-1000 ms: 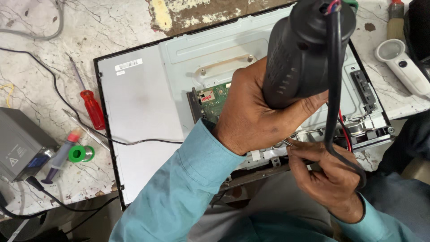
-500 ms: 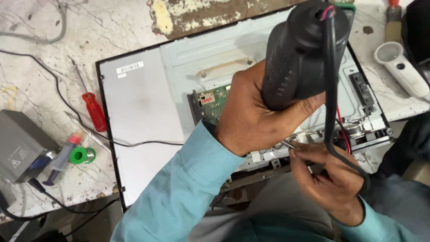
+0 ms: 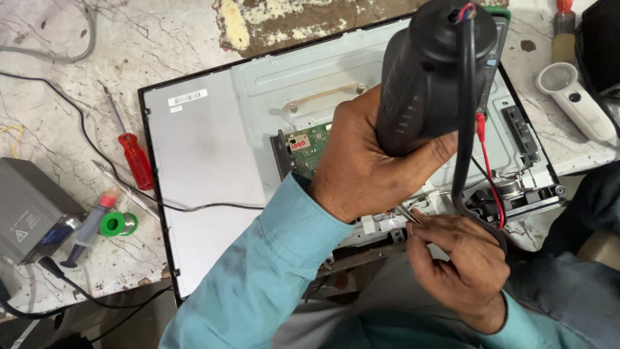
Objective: The person probes a circuit board inside an opened TV chassis with multimeter test leads, then uses a hot air gun aimed at the board while holding tweezers to work on components near the board edge. They continue heating and manipulating the board area with the hot air gun and tweezers.
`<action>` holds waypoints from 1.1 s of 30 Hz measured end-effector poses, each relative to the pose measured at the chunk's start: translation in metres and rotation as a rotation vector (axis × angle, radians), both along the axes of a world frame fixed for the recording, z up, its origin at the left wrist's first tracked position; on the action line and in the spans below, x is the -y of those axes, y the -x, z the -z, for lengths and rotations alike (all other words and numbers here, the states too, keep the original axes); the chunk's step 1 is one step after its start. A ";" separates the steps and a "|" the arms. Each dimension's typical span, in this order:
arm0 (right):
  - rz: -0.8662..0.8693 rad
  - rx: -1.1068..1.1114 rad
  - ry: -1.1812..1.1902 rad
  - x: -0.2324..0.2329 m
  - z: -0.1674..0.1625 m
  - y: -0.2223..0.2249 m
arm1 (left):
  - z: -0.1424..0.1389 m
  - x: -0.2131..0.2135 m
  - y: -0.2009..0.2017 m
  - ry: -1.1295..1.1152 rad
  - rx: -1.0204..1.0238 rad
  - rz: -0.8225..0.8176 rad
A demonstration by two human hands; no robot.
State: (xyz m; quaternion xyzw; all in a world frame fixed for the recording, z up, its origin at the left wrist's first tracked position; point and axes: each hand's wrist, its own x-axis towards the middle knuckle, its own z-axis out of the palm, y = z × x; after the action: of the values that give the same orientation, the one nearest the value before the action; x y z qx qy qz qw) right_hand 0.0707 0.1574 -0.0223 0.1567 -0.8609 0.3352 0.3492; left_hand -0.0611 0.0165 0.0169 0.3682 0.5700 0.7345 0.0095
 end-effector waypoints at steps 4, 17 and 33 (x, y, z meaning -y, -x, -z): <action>0.020 0.010 0.007 0.002 -0.001 0.001 | -0.001 -0.001 -0.001 0.020 0.002 -0.022; 0.017 0.036 0.016 0.002 -0.002 0.002 | -0.002 -0.001 0.000 0.026 -0.003 -0.031; 0.034 0.049 0.021 0.004 -0.001 0.001 | 0.001 -0.001 0.002 0.032 -0.029 -0.026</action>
State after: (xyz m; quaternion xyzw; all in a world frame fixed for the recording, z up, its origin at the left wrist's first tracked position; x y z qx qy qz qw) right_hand 0.0692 0.1537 -0.0217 0.1302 -0.8682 0.3421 0.3350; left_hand -0.0633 0.0178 0.0161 0.3708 0.5866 0.7200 -0.0025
